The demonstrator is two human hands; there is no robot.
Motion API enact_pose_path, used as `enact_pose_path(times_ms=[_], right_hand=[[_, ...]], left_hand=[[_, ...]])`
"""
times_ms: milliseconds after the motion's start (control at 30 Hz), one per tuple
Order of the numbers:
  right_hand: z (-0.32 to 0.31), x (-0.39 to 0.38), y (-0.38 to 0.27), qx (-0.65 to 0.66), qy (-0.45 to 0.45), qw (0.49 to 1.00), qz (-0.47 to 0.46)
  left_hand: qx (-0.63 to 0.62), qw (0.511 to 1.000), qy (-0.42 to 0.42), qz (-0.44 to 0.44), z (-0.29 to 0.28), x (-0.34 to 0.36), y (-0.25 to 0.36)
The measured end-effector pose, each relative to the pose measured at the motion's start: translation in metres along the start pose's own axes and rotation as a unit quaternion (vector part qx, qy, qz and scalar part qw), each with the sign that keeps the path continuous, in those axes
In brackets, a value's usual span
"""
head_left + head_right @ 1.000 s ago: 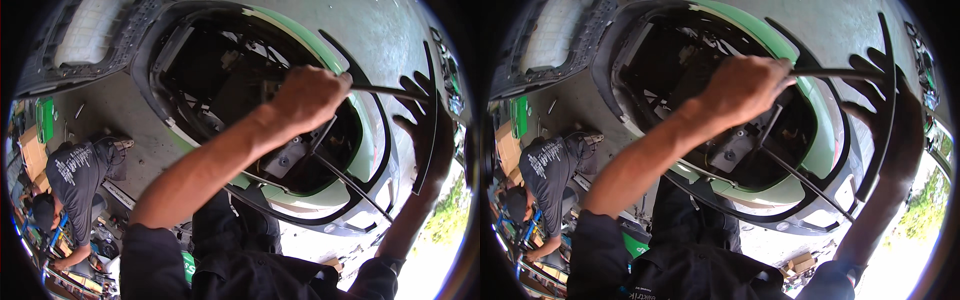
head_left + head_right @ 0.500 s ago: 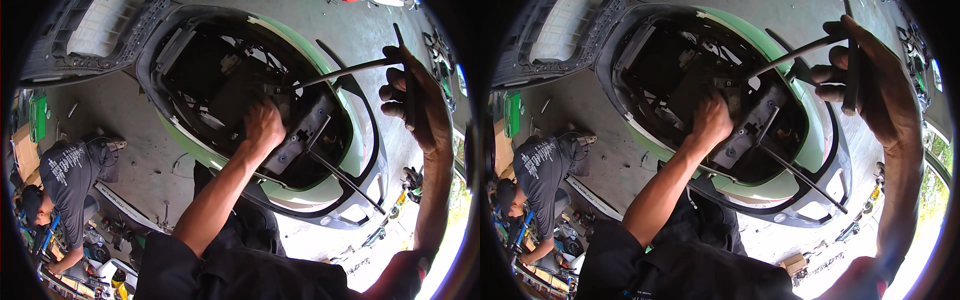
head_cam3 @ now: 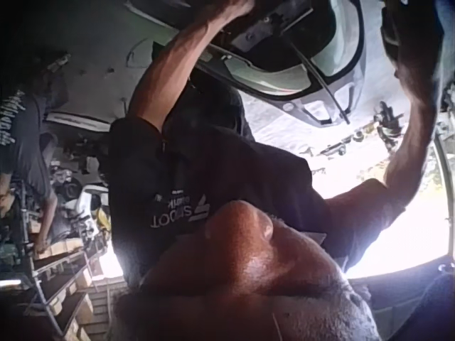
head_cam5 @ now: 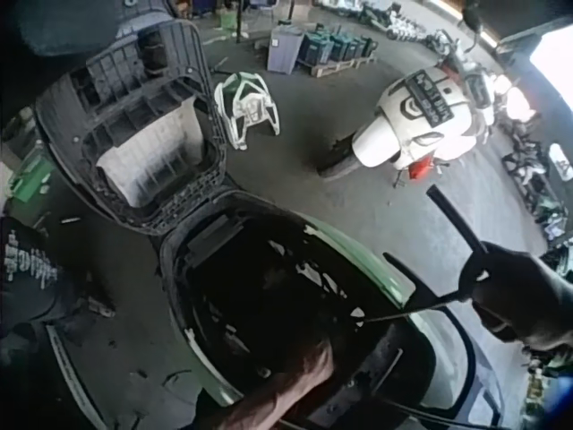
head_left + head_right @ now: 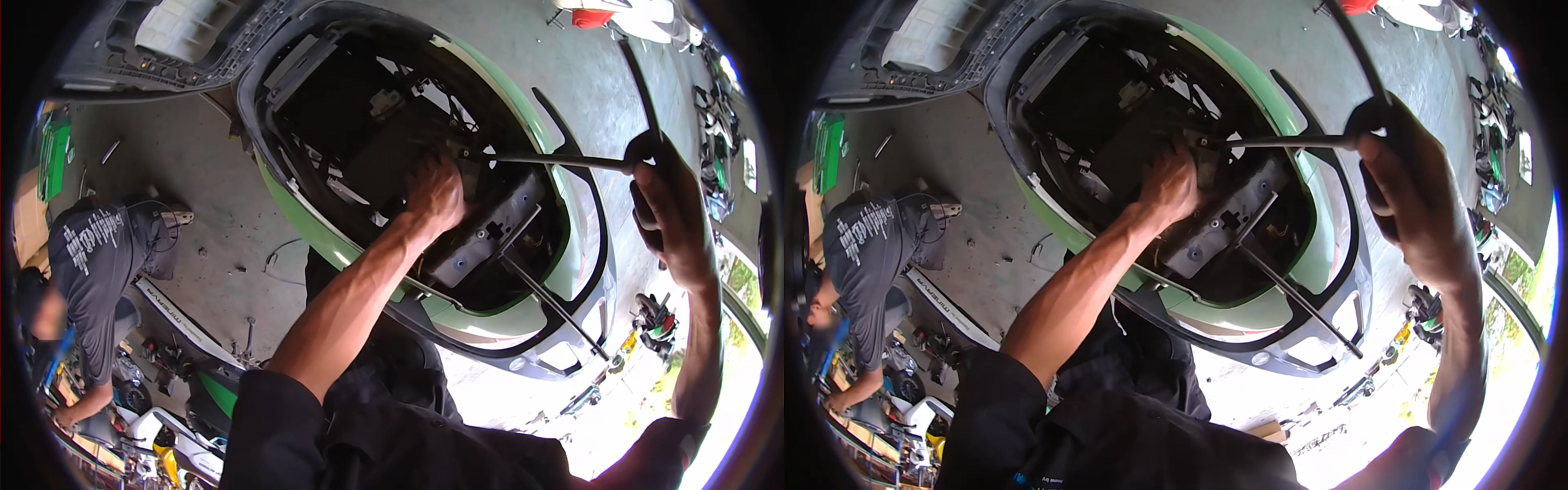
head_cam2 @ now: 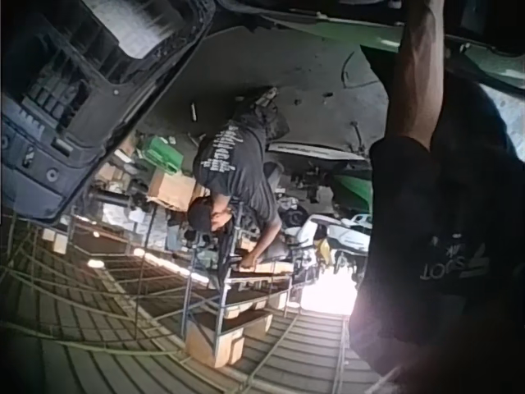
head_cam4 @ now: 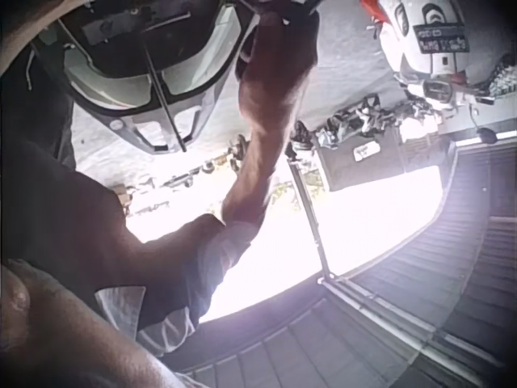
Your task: The person disassembles the internal compartment of an electric scooter using a T-handle socket wrench to remove bolts and reach into the battery housing. They then move to a tray of parts on the floor to retrieve a component and continue working on the scooter frame.
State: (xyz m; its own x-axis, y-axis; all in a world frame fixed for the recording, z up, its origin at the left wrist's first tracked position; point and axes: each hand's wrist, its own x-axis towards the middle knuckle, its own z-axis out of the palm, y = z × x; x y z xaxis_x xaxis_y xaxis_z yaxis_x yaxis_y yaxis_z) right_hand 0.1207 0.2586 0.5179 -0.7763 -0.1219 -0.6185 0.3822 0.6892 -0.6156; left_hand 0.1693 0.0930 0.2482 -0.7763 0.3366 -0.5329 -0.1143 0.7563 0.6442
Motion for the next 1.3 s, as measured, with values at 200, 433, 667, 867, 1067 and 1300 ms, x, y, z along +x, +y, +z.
enact_pose_path(times_ms=[200, 433, 667, 867, 1067, 1300], right_hand=[[-0.044, 0.036, 0.028, -0.452, 0.211, 0.847, -0.183], [0.011, 0.022, 0.031, -0.368, 0.256, 0.816, -0.365], [0.085, 0.036, 0.04, -0.057, 0.595, 0.754, -0.274], [0.1, 0.039, 0.056, 0.171, 0.518, 0.796, -0.26], [0.013, 0.062, 0.104, 0.564, -0.137, 0.737, -0.345], [0.07, 0.05, 0.074, 0.443, 0.358, 0.807, -0.156]], left_hand=[[0.03, 0.994, 0.089, 0.052, 0.012, -0.009, -0.003], [-0.061, 0.98, -0.037, 0.186, -0.085, 0.0, 0.044], [-0.056, 0.873, -0.04, 0.483, -0.111, 0.011, 0.116], [-0.031, 0.869, 0.087, 0.486, -0.098, 0.014, 0.104], [-0.059, 0.851, 0.04, 0.52, -0.09, 0.024, 0.097], [0.019, 0.858, 0.084, 0.506, -0.11, 0.036, 0.097]])
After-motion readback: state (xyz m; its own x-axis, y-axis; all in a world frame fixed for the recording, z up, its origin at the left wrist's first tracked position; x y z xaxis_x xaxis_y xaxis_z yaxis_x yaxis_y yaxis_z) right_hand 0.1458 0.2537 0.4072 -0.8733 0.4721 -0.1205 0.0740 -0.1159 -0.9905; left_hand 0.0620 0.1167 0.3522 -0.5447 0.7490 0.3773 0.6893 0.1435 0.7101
